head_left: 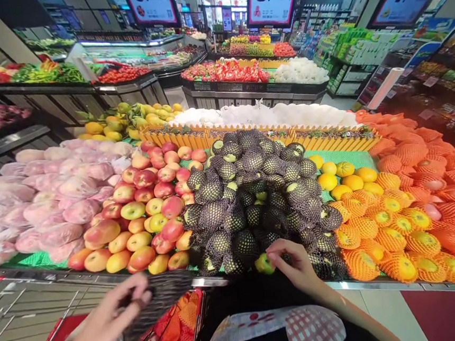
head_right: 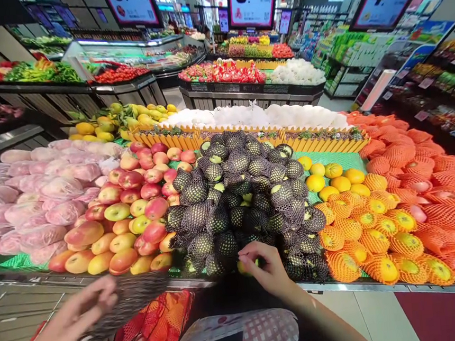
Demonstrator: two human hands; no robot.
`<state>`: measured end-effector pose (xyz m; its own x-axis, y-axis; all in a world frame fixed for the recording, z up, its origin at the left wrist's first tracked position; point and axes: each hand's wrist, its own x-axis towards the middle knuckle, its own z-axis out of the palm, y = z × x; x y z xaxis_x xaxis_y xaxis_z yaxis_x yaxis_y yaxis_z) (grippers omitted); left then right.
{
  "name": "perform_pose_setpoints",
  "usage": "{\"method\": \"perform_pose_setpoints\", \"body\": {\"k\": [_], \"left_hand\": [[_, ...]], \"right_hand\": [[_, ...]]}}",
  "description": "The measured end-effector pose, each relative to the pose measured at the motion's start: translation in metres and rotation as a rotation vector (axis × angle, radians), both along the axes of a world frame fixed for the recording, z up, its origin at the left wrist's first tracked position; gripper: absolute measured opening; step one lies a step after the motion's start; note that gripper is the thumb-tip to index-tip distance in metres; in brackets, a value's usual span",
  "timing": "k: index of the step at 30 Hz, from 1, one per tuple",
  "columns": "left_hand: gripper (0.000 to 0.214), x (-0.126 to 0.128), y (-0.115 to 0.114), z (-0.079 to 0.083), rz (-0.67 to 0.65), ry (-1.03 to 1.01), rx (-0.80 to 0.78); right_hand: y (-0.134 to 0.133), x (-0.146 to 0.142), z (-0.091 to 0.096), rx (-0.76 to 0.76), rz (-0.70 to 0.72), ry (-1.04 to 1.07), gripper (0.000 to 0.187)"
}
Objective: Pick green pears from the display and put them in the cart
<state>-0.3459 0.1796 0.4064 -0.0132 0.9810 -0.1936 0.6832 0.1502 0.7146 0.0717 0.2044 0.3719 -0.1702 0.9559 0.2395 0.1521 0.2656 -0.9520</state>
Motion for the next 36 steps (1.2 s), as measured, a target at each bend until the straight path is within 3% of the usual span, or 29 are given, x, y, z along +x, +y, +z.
{"method": "perform_pose_setpoints", "body": {"k": [1,3,5,6,7,9,12,14,16,18,20,25,27,29,30,32,33,36], "left_hand": [[0.009,0.028,0.008,0.008,-0.208,-0.121,-0.023],[0.018,0.091,0.024,0.02,-0.611,-0.253,-0.057],[0.016,0.148,0.037,0.023,-0.81,-0.331,-0.06],[0.016,0.171,0.042,0.021,-0.867,-0.349,-0.056],[0.017,0.189,0.047,0.016,-0.881,-0.35,-0.046],[0.026,0.213,0.055,0.004,-0.816,-0.328,-0.022],[0.04,0.223,0.064,-0.013,-0.536,-0.294,0.088],[0.033,0.223,0.065,-0.02,-0.413,-0.292,0.2],[0.025,0.223,0.062,-0.023,-0.488,-0.331,0.22],[0.028,0.225,0.056,-0.025,-0.636,-0.38,0.133],[0.034,0.228,0.051,-0.029,-0.662,-0.382,0.053],[0.049,0.224,0.051,-0.04,-0.409,-0.497,-0.018],[0.048,0.217,0.052,-0.04,-0.388,-0.531,-0.069],[0.041,0.211,0.05,-0.038,-0.424,-0.554,-0.136],[0.038,0.21,0.049,-0.035,-0.444,-0.573,-0.174],[0.036,0.212,0.045,-0.027,-0.49,-0.599,-0.241],[0.035,0.214,0.043,-0.023,-0.508,-0.594,-0.266],[0.027,0.224,0.036,-0.014,-0.593,-0.522,-0.34]], "right_hand": [[-0.001,-0.001,0.0,-0.041,0.046,0.044,0.013],[-0.006,0.001,-0.001,-0.13,0.156,0.117,0.056],[-0.013,0.008,-0.001,-0.212,0.268,0.183,0.102],[-0.018,0.013,-0.002,-0.254,0.301,0.219,0.111],[-0.022,0.018,-0.003,-0.296,0.307,0.252,0.107],[-0.031,0.029,-0.005,-0.372,0.224,0.298,0.08],[-0.041,0.041,-0.006,-0.412,-0.039,0.278,0.041],[-0.043,0.044,-0.007,-0.382,-0.213,0.238,0.031],[-0.042,0.043,-0.005,-0.317,-0.35,0.209,0.029],[-0.038,0.04,-0.003,-0.252,-0.392,0.202,0.031],[-0.033,0.035,0.002,-0.206,-0.279,0.218,0.034],[-0.016,0.024,0.016,-0.044,0.269,0.266,0.061],[-0.011,0.021,0.019,-0.037,0.246,0.277,0.055],[-0.007,0.02,0.018,-0.052,0.103,0.243,0.046],[-0.007,0.019,0.017,-0.071,0.06,0.218,0.053],[-0.009,0.019,0.012,-0.133,0.104,0.196,0.081],[-0.011,0.019,0.009,-0.183,0.166,0.197,0.087],[-0.018,0.022,-0.001,-0.318,0.257,0.187,0.067]]}}
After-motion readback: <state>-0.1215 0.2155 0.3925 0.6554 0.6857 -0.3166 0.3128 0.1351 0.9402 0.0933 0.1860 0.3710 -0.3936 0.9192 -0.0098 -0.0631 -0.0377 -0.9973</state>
